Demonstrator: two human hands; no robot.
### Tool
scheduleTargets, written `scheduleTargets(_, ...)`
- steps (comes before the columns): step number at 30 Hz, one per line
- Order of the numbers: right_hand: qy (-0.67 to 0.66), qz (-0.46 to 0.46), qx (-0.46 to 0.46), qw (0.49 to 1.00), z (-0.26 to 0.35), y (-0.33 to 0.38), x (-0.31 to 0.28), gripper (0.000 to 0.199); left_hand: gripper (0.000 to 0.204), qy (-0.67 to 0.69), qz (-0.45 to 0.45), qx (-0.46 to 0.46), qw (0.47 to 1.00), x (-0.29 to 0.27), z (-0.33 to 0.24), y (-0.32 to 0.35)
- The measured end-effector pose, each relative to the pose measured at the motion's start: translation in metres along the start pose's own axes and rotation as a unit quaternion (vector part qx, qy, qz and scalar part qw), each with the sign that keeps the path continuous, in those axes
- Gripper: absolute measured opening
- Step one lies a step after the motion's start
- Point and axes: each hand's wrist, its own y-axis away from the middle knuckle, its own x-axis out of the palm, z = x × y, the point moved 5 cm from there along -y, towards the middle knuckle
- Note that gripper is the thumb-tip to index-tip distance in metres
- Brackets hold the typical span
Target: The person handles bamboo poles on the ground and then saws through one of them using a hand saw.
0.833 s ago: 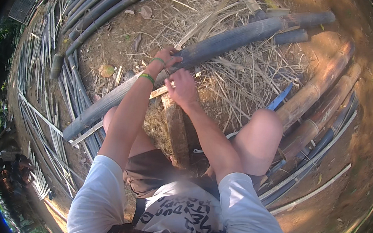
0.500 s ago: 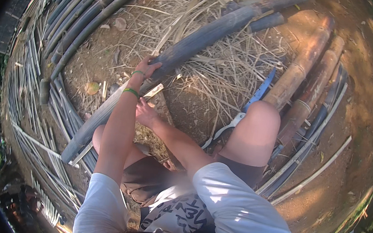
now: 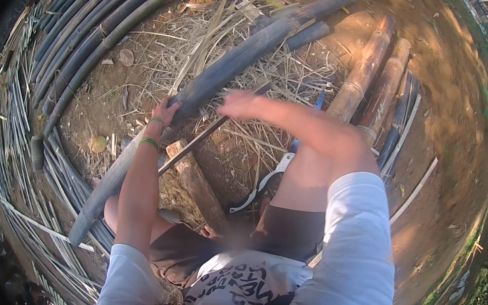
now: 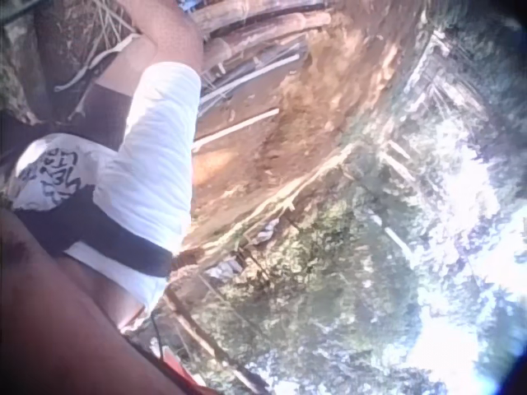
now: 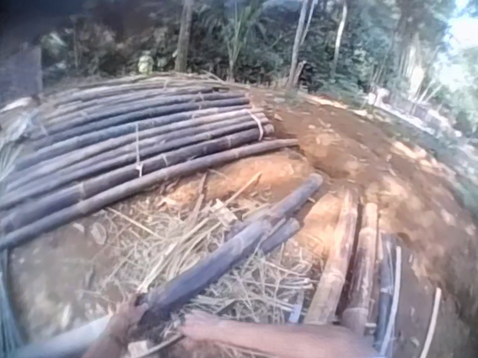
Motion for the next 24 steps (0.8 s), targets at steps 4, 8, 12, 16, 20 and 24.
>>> scheduleTargets(4, 0.232, -0.337, 0.233, 0.882, -0.178, 0.114, -0.059, 0.027, 0.076, -0.002, 0.001, 0.008, 1.0, -0.008, -0.015, 0.001)
scheduleTargets(8, -0.322, -0.33, 0.555, 0.692, -0.211, 0.136, -0.035, 0.053, 0.076, -0.003, -0.007, 0.004, 1.0, -0.01, -0.01, -0.003)
scheduleTargets(12, -0.519, -0.101, 0.42, 0.738, -0.058, 0.027, 0.03, 0.071, 0.077, -0.002, 0.008, -0.011, 1.0, -0.015, 0.0, -0.004)
scheduleTargets(16, -0.555, -0.319, 0.502, 0.582, 0.042, -0.017, 0.094, 0.092, 0.075, -0.021, 0.002, -0.003, 1.0, -0.014, -0.006, -0.005)
scheduleTargets(20, -0.592, -0.435, 0.523, 0.432, 0.082, -0.047, 0.133, 0.079, 0.075, -0.026, 0.005, 0.003, 1.0, -0.016, -0.011, -0.003)
scheduleTargets(24, -0.609, -0.479, 0.483, 0.407, 0.063, -0.044, 0.134, 0.063, 0.077, -0.031, 0.009, 0.008, 0.999, -0.015, -0.016, 0.001)
